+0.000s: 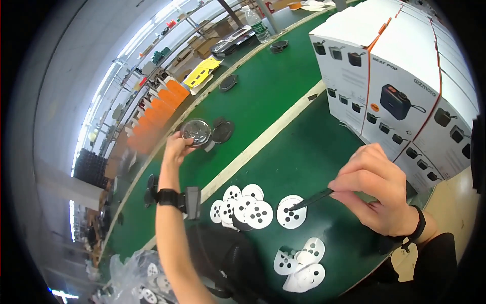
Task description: Attaching white adhesive pads to circular black plastic components at a workshop assembly table.
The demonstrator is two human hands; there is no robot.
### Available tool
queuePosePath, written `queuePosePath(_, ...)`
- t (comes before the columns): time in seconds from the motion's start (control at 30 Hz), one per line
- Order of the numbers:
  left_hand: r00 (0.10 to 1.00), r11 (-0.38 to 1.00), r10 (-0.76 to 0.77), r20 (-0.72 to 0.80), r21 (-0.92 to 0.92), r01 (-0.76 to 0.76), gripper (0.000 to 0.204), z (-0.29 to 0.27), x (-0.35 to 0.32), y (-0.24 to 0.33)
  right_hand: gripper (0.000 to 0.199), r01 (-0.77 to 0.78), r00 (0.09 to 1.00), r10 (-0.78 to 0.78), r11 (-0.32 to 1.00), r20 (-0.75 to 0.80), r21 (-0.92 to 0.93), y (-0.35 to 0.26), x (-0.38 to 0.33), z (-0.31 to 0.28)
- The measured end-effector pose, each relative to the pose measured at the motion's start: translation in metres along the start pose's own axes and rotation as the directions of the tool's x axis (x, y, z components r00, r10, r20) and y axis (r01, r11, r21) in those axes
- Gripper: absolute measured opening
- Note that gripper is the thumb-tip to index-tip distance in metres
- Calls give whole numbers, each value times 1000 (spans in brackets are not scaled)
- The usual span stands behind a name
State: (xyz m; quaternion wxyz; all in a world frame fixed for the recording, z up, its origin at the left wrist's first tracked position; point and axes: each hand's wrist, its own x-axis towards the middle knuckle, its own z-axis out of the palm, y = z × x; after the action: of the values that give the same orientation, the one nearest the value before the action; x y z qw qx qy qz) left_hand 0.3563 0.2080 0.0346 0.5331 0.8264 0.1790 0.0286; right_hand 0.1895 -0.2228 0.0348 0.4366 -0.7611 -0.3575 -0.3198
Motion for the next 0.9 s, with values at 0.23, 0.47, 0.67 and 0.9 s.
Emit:
queuePosePath(0.23, 920, 939, 311, 238, -229, -258, 54, 27, -205, 83, 19, -145, 988, 120, 925, 92, 350, -7, -10, -6)
queuePosePath(0.47, 944, 832, 322, 73, -497, -246, 55, 77, -357, 42, 17, -283, 957, 132, 631, 260, 723, -34, -19, -9)
queuePosePath(0.67, 950, 719, 282, -134, -626, -302, 57, 98, -398, 1, 20, -186, 969, -12, 620, 246, 762, -59, -28, 5)
queuePosePath(0.9, 935, 547, 346, -79, -793, -269, 46, 97, -392, -24, 13, -144, 844, -299, 674, 446, 724, -92, -32, 17)
